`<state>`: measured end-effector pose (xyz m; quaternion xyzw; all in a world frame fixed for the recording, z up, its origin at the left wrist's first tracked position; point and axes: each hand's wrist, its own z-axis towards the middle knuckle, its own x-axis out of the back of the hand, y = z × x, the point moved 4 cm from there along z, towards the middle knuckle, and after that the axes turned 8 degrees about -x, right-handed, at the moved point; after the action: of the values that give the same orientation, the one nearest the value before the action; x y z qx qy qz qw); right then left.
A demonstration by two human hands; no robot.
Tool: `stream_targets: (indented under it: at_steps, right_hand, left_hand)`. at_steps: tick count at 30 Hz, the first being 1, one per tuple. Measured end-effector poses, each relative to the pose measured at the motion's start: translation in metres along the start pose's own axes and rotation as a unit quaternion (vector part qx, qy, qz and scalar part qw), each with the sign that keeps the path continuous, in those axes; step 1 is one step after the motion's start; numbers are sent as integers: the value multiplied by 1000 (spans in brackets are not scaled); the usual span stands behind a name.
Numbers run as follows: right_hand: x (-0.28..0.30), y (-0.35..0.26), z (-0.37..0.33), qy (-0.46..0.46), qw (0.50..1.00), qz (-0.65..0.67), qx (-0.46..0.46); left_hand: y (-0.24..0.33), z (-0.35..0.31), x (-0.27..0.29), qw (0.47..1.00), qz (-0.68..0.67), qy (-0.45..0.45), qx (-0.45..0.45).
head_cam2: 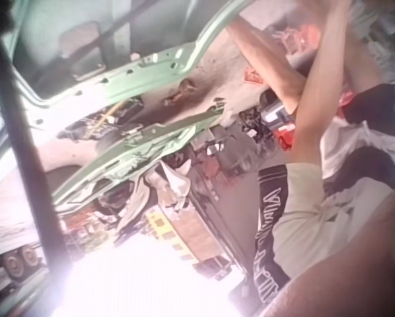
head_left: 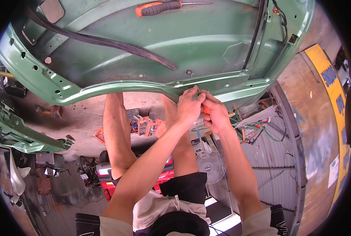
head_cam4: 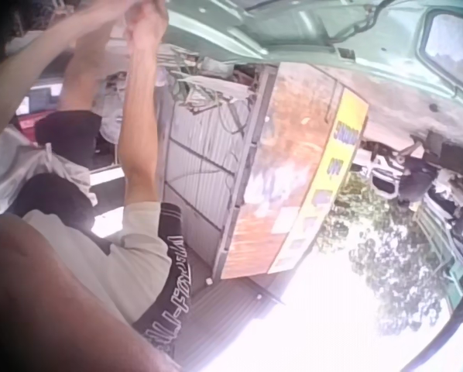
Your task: The person uses a screwdriver to remove screws from a green car door panel, rotating the tool by hand while sitting on the floor.
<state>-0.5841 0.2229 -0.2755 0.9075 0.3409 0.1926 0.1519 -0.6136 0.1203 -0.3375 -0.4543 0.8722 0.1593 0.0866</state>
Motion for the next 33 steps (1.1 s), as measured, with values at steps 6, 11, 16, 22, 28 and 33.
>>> stream_targets:
  at_steps: [6, 11, 16, 22, 28, 33]
  right_hand:
    - [6, 5, 14, -74, 978, 187, -51]
    - [10, 22, 26, -162, 899, 394, -101]
    - [0, -1, 15, -96, 979, 163, -75]
    - [14, -15, 21, 161, 796, -516, 272]
    - [-20, -11, -2, 220, 635, -694, 260]
    - [12, 9, 8, 58, 994, 56, 72]
  left_hand:
    - [5, 0, -1, 1000, 0, 2, 1]
    - [27, -7, 0, 998, 62, 14, 6]
    - [22, -6, 6, 995, 40, 81, 35]
    - [17, -5, -11, 996, -32, 42, 71]
    - [-14, -2, -6, 955, -258, 42, 142]
    - [3, -6, -10, 971, -194, 54, 129]
